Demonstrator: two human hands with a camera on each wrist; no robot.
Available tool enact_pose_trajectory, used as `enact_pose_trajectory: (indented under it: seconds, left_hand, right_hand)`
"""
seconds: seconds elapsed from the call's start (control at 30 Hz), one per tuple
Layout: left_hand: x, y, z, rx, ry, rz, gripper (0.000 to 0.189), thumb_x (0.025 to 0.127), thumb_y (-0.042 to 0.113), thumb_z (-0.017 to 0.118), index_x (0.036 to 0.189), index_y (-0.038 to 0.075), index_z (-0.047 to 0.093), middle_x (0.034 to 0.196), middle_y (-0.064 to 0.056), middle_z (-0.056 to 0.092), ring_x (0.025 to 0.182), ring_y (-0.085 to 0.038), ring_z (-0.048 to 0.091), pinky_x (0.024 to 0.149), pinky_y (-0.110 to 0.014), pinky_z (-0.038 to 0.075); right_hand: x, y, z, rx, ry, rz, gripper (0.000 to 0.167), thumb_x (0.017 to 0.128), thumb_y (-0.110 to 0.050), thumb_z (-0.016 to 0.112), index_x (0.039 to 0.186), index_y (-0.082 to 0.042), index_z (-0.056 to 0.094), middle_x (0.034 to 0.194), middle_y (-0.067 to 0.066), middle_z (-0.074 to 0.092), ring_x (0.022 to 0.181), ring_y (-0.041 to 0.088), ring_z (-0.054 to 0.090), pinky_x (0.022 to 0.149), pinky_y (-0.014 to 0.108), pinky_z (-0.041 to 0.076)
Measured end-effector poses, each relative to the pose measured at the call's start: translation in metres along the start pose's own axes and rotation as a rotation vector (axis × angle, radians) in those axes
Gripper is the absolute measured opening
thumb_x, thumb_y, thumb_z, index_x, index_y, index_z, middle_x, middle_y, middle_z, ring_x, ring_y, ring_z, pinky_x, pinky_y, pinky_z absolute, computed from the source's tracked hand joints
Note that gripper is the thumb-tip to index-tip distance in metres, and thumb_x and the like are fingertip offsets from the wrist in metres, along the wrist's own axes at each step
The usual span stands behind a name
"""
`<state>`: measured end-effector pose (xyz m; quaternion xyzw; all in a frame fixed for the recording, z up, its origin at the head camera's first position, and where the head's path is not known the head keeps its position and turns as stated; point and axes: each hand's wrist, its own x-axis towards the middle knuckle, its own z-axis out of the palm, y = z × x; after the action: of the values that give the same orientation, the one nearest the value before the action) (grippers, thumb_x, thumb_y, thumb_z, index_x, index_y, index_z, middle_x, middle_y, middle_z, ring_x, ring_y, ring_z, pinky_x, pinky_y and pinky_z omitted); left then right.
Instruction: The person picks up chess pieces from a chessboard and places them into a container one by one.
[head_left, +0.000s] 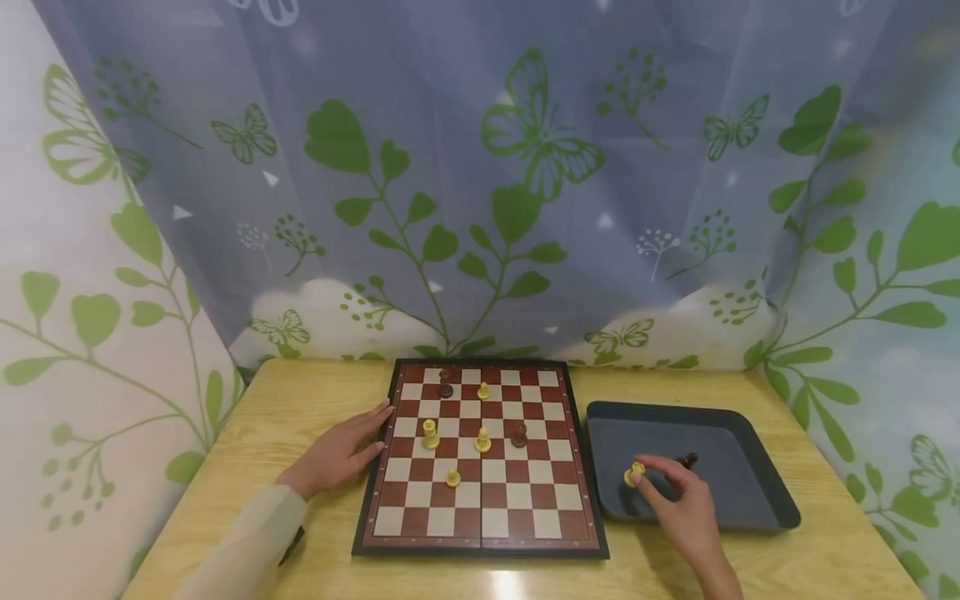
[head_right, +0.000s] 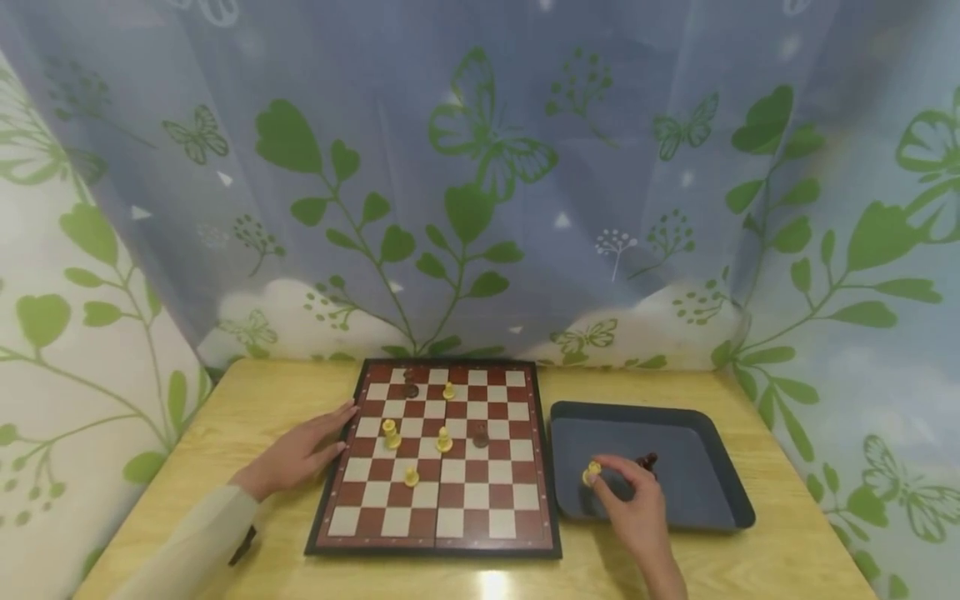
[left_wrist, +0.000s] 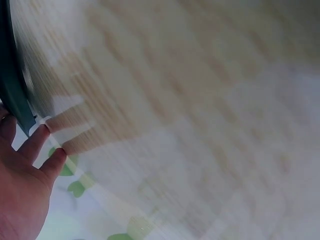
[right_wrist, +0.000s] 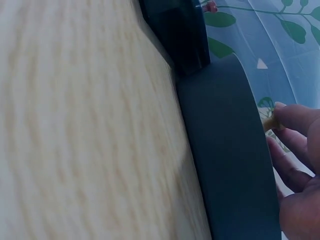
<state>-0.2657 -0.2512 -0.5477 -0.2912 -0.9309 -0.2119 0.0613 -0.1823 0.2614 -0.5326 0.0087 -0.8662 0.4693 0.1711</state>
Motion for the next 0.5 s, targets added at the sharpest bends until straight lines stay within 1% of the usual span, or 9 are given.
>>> enact_pose_trajectory:
  seconds: [0.13, 0.2, 0.27, 0.33, 0.37, 0.43, 0.5]
  left_hand:
    - [0.0001, 0.0001, 0.0002, 0.014, -0.017, -0.008, 0.058, 0.105, 0.025, 0.054, 0.156, 0.0, 0.038, 0.162, -0.018, 0.035, 0.141, -0.042, 0.045, 0.112, -0.059, 0.04]
    - [0.0001, 0.0001, 0.0002, 0.014, -0.018, -0.008, 0.058, 0.105, 0.025, 0.054, 0.156, 0.0, 0.038, 0.162, -0.018, 0.035, 0.141, -0.042, 0.045, 0.112, -0.059, 0.04]
    - [-0.0002, -0.0003, -0.0002, 0.011, -0.02, -0.011, 0.058, 0.106, 0.025, 0.054, 0.156, 0.0, 0.038, 0.162, -0.018, 0.035, 0.141, -0.042, 0.045, 0.112, -0.059, 0.04]
    - [-0.0003, -0.0007, -0.0003, 0.009, -0.022, -0.013, 0.058, 0.106, 0.025, 0.054, 0.156, 0.0, 0.038, 0.162, -0.018, 0.035, 0.141, -0.042, 0.045, 0.112, -0.059, 0.04]
    - [-0.0003, -0.0009, -0.0004, 0.007, -0.023, -0.013, 0.058, 0.106, 0.026, 0.054, 0.156, 0.0, 0.037, 0.162, -0.018, 0.035, 0.141, -0.042, 0.045, 0.112, -0.059, 0.04]
    - [-0.0002, -0.0011, -0.0006, 0.004, -0.023, -0.014, 0.058, 0.106, 0.026, 0.054, 0.156, 0.001, 0.037, 0.162, -0.018, 0.035, 0.142, -0.042, 0.044, 0.113, -0.059, 0.039]
    - [-0.0003, -0.0013, -0.0007, 0.005, -0.025, -0.015, 0.059, 0.106, 0.026, 0.054, 0.156, 0.001, 0.037, 0.162, -0.018, 0.035, 0.142, -0.042, 0.044, 0.113, -0.059, 0.039]
  right_hand:
    - [-0.0003, -0.0011, -0.0006, -0.002, -0.019, 0.007, 0.027, 0.092, -0.014, 0.077, 0.118, -0.007, 0.075, 0.12, 0.011, 0.073, 0.107, -0.016, 0.052, 0.095, 0.0, 0.035]
    - [0.0, -0.0017, -0.0009, -0.009, -0.029, 0.014, 0.027, 0.093, -0.015, 0.076, 0.118, -0.008, 0.075, 0.122, 0.01, 0.073, 0.107, -0.015, 0.053, 0.097, 0.002, 0.036]
    - [0.0002, -0.0025, -0.0009, -0.019, -0.038, 0.024, 0.027, 0.093, -0.016, 0.075, 0.119, -0.008, 0.075, 0.123, 0.01, 0.072, 0.108, -0.015, 0.052, 0.101, 0.011, 0.043]
    - [0.0004, -0.0028, -0.0008, -0.032, -0.044, 0.033, 0.027, 0.094, -0.017, 0.075, 0.12, -0.009, 0.075, 0.124, 0.01, 0.072, 0.109, -0.015, 0.051, 0.104, 0.022, 0.047]
    - [0.0005, -0.0032, -0.0007, -0.037, -0.045, 0.037, 0.027, 0.094, -0.017, 0.075, 0.12, -0.009, 0.075, 0.125, 0.009, 0.072, 0.109, -0.015, 0.051, 0.105, 0.026, 0.048]
    - [0.0004, -0.0036, -0.0005, -0.037, -0.043, 0.039, 0.027, 0.094, -0.017, 0.075, 0.12, -0.009, 0.075, 0.124, 0.01, 0.072, 0.109, -0.015, 0.051, 0.104, 0.026, 0.048]
    - [0.0001, -0.0039, -0.0001, -0.033, -0.038, 0.037, 0.027, 0.093, -0.016, 0.075, 0.119, -0.009, 0.075, 0.124, 0.01, 0.072, 0.108, -0.016, 0.051, 0.101, 0.014, 0.044]
